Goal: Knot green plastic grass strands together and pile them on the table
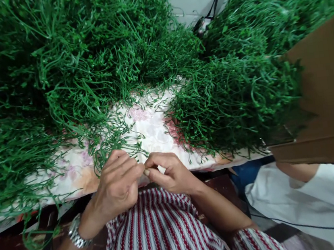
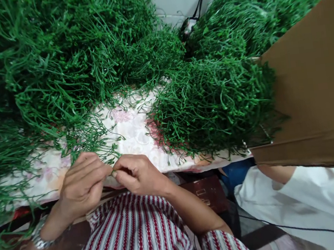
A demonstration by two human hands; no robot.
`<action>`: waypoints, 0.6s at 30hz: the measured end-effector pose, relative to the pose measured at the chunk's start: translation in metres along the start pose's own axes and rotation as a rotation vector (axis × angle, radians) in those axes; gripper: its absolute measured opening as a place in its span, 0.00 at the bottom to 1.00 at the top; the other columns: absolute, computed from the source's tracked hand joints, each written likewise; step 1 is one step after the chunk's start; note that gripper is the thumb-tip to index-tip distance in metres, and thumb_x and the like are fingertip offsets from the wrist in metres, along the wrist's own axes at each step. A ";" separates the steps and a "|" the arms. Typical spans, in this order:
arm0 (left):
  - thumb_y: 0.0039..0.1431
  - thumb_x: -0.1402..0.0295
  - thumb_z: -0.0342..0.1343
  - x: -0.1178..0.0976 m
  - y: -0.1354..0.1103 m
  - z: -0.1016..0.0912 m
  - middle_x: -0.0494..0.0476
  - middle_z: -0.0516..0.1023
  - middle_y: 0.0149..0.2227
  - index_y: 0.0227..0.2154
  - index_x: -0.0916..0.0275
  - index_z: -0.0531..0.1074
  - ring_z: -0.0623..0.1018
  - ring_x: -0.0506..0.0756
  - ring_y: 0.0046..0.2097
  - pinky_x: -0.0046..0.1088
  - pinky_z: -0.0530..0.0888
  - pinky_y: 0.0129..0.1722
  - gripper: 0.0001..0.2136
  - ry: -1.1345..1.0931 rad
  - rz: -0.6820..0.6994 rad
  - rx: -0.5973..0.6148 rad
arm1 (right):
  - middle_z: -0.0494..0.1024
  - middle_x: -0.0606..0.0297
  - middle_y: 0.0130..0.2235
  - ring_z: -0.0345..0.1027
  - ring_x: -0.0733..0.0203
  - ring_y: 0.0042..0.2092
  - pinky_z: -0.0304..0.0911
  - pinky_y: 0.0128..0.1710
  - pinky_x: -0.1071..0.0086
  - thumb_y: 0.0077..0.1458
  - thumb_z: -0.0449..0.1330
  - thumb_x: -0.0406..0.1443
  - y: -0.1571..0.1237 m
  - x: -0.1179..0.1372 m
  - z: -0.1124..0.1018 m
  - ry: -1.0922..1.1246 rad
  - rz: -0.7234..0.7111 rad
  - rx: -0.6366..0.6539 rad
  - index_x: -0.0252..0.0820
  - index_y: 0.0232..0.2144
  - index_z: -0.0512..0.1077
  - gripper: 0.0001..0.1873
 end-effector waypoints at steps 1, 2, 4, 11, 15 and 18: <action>0.51 0.85 0.43 -0.004 0.001 0.003 0.51 0.65 0.21 0.23 0.63 0.65 0.64 0.50 0.27 0.31 0.63 0.31 0.12 -0.001 0.048 0.079 | 0.67 0.68 0.24 0.59 0.70 0.26 0.56 0.28 0.76 0.54 0.54 0.31 -0.001 0.006 0.004 -0.081 -0.074 0.088 0.36 0.25 0.67 0.07; 0.50 0.85 0.42 -0.007 0.000 0.007 0.50 0.63 0.20 0.21 0.63 0.63 0.62 0.50 0.26 0.31 0.62 0.29 0.12 -0.002 0.093 0.155 | 0.67 0.67 0.24 0.60 0.69 0.27 0.57 0.29 0.76 0.55 0.53 0.30 -0.003 0.011 0.010 -0.132 -0.145 0.188 0.36 0.25 0.67 0.08; 0.50 0.85 0.41 -0.007 -0.003 0.009 0.50 0.60 0.19 0.18 0.63 0.61 0.61 0.51 0.26 0.30 0.60 0.27 0.13 0.013 0.122 0.267 | 0.69 0.66 0.25 0.62 0.69 0.29 0.59 0.31 0.76 0.55 0.53 0.30 -0.012 0.018 0.022 -0.171 -0.265 0.406 0.37 0.25 0.68 0.08; 0.51 0.85 0.50 0.013 -0.007 -0.028 0.53 0.72 0.28 0.34 0.63 0.68 0.71 0.52 0.34 0.33 0.69 0.39 0.12 -0.055 0.062 0.033 | 0.72 0.63 0.28 0.65 0.68 0.32 0.61 0.31 0.75 0.57 0.55 0.30 -0.019 0.071 -0.055 -0.317 -0.303 0.199 0.36 0.32 0.71 0.04; 0.50 0.84 0.53 0.020 -0.010 -0.032 0.54 0.73 0.32 0.35 0.62 0.69 0.73 0.53 0.38 0.35 0.69 0.45 0.12 -0.088 -0.026 -0.076 | 0.70 0.66 0.25 0.61 0.69 0.26 0.53 0.24 0.73 0.51 0.60 0.27 -0.037 0.122 -0.200 -0.741 -0.344 -0.732 0.38 0.28 0.73 0.04; 0.50 0.83 0.54 0.026 -0.014 -0.030 0.53 0.74 0.35 0.36 0.60 0.70 0.73 0.54 0.42 0.35 0.69 0.48 0.13 -0.134 -0.108 -0.125 | 0.70 0.65 0.24 0.58 0.71 0.22 0.49 0.20 0.73 0.52 0.60 0.37 -0.040 0.109 -0.286 -0.821 -0.212 -0.969 0.35 0.32 0.74 0.08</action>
Point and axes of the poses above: each hand's wrist, its own y-axis towards the middle knuckle, its own z-axis out of the palm, x = y × z, the point moved 9 cm from there along y, towards the middle knuckle
